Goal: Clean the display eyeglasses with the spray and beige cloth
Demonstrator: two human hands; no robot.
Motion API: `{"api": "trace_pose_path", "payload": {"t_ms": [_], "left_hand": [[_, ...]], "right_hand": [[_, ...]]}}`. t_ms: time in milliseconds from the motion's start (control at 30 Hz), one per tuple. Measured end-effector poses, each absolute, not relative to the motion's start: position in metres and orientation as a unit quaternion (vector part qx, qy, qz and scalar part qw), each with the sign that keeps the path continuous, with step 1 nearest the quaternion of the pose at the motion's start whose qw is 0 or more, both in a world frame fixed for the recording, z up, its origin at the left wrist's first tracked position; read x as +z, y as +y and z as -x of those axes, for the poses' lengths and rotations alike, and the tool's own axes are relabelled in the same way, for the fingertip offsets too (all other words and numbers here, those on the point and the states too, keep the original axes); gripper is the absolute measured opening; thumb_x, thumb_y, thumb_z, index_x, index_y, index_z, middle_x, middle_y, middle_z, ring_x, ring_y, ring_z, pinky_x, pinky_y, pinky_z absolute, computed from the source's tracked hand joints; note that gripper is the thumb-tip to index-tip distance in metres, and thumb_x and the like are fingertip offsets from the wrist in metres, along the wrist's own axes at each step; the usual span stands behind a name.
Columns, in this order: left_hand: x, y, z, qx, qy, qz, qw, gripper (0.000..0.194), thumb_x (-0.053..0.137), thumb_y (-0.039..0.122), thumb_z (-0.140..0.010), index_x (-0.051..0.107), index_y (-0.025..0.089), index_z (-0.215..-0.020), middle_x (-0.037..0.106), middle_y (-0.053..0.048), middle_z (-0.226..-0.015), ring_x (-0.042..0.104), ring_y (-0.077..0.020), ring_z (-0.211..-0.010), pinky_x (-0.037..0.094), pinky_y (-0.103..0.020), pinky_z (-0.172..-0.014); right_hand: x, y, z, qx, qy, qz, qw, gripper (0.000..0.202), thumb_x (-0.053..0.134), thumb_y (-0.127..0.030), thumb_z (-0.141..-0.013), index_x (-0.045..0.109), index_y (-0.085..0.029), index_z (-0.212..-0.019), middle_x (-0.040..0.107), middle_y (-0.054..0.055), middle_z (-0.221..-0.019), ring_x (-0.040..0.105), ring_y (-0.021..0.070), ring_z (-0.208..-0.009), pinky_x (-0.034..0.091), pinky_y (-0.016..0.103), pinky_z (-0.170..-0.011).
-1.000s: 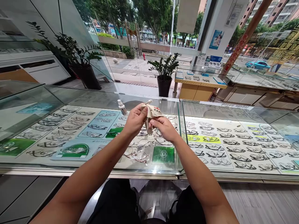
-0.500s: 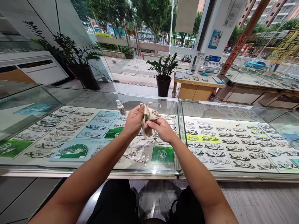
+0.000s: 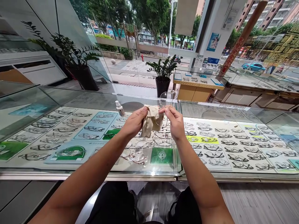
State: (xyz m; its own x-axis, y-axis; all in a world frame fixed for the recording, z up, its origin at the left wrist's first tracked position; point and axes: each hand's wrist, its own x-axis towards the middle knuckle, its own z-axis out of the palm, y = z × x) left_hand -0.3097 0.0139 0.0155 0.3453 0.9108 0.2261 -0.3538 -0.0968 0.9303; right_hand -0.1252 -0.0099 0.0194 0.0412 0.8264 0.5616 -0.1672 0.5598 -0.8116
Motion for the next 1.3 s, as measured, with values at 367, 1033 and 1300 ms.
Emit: {"api": "trace_pose_path", "payload": {"t_ms": [367, 1033, 1300], "left_hand": [[0.018, 0.008, 0.315, 0.382, 0.227, -0.636, 0.631, 0.053, 0.07, 0.067, -0.094, 0.072, 0.014, -0.101, 0.071, -0.005, -0.087, 0.06, -0.0147, -0.075, 0.045, -0.025, -0.068], [0.014, -0.001, 0.304, 0.392, 0.206, -0.59, 0.675, 0.06, 0.089, 0.052, -0.081, 0.071, 0.015, -0.125, 0.061, 0.002, -0.075, 0.052, -0.0097, -0.061, 0.043, -0.023, -0.06], [0.008, -0.001, 0.297, 0.5, 0.218, -0.582, 0.603, 0.05, 0.077, 0.056, -0.093, 0.074, 0.015, -0.123, 0.071, -0.003, -0.089, 0.061, -0.0137, -0.076, 0.048, -0.024, -0.071]], "right_hand": [[0.014, -0.006, 0.127, 0.432, -0.577, 0.265, 0.641, 0.026, 0.071, -0.05, -0.098, 0.081, -0.028, -0.09, 0.071, 0.005, -0.103, 0.066, 0.0244, -0.11, 0.052, 0.04, -0.105], [0.009, -0.009, 0.14, 0.461, -0.563, 0.27, 0.631, 0.025, 0.075, -0.054, -0.095, 0.084, -0.03, -0.091, 0.068, 0.004, -0.103, 0.064, 0.0231, -0.11, 0.051, 0.038, -0.105], [0.008, -0.013, 0.147, 0.462, -0.566, 0.268, 0.629, 0.021, 0.075, -0.051, -0.096, 0.087, -0.035, -0.105, 0.076, 0.003, -0.122, 0.063, 0.0247, -0.131, 0.044, 0.042, -0.12]]}}
